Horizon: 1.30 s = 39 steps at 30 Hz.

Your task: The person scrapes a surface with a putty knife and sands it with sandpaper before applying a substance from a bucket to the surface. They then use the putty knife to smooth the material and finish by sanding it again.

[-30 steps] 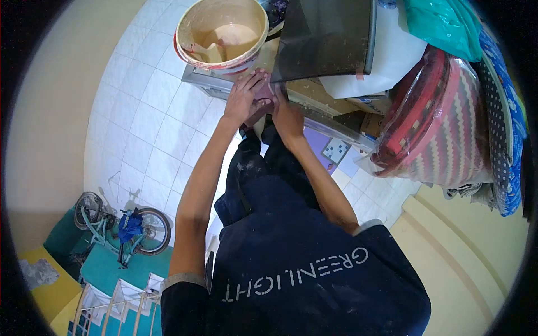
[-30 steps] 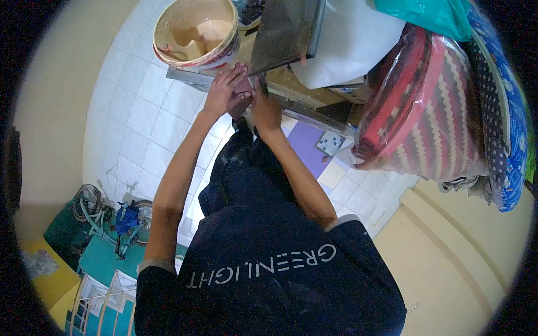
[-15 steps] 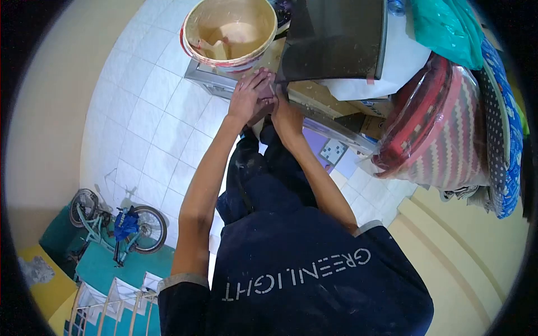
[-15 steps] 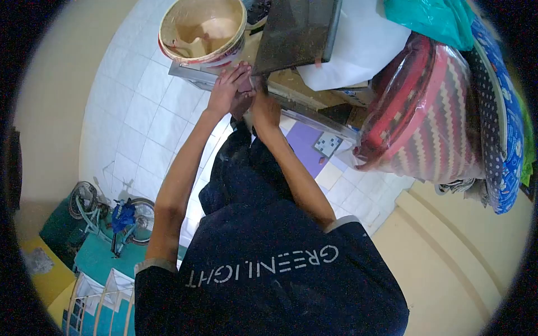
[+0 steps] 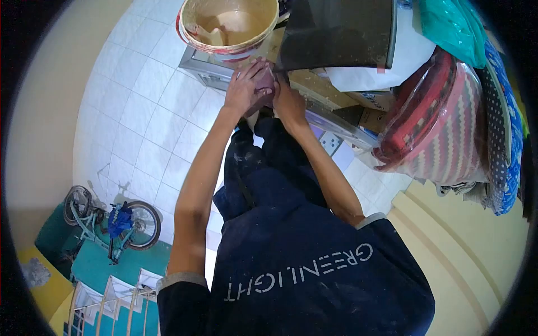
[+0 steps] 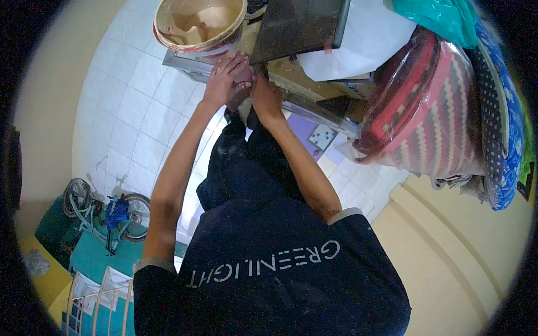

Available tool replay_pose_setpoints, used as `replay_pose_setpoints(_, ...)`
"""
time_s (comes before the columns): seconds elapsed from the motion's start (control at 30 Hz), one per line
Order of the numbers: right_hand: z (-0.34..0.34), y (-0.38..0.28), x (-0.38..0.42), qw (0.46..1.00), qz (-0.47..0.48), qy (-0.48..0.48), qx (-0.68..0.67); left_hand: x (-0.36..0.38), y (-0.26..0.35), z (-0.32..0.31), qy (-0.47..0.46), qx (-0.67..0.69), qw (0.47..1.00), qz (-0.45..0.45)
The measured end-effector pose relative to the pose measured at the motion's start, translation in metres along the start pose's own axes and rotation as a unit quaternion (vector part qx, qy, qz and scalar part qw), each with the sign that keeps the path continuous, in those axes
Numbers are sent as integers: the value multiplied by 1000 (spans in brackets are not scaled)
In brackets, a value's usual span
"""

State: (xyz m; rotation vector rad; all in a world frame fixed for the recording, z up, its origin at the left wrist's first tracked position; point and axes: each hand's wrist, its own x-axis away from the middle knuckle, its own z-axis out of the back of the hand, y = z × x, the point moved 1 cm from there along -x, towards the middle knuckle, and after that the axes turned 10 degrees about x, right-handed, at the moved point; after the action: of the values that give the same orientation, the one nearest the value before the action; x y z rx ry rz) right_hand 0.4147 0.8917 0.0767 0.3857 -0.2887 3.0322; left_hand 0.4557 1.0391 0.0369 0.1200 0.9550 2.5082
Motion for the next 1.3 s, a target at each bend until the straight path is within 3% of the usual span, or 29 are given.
replay_pose_setpoints(0.17, 3, 2, -3, 999, 14, 30, -24, -7, -3, 1, 18, -7, 1000, 9)
replay_pose_setpoints(0.23, 10, -1, -7, 999, -18, -17, -22, -2, 5, -6, 22, -8, 999, 22)
replay_pose_setpoints(0.3, 13, -6, -2, 999, -18, -20, -38, -1, 7, -5, 40, -29, 998, 44)
replay_pose_setpoints(0.33, 4, -1, 7, 1000, -3, -5, -22, 0, 5, -2, 0, -59, 997, 48)
replay_pose_setpoints(0.5, 13, -6, -13, 1000, -16, -22, -6, 1, 7, -8, 35, -30, 998, 48)
replay_pose_setpoints(0.57, 12, -9, -14, 999, -20, -10, 23, -1, 7, -1, 55, -38, 997, 42)
replay_pose_setpoints(0.63, 2, 2, 0, 995, 56, 78, 37, 0, 6, -3, 41, -10, 998, 48)
replay_pose_setpoints(0.83, 18, -5, -5, 999, 21, 5, 33, 0, -4, 11, 12, -12, 1000, -15)
replay_pose_setpoints(0.87, 3, 5, -1, 997, 44, 32, 45, 0, -6, 8, 33, -10, 999, -19)
replay_pose_setpoints(1.0, 6, 7, -2, 996, 69, 33, 39, 3, -4, 6, 50, -16, 999, -9)
replay_pose_setpoints(1.1, 12, -4, -7, 1000, -3, 0, 9, 2, 3, 9, 46, -4, 999, 24)
replay_pose_setpoints(1.17, 9, -5, 7, 999, 29, -30, 34, 2, 3, 13, 43, -11, 999, 23)
replay_pose_setpoints(1.3, 17, -6, -8, 999, 38, 26, -26, 3, 2, 6, 58, 4, 998, 29)
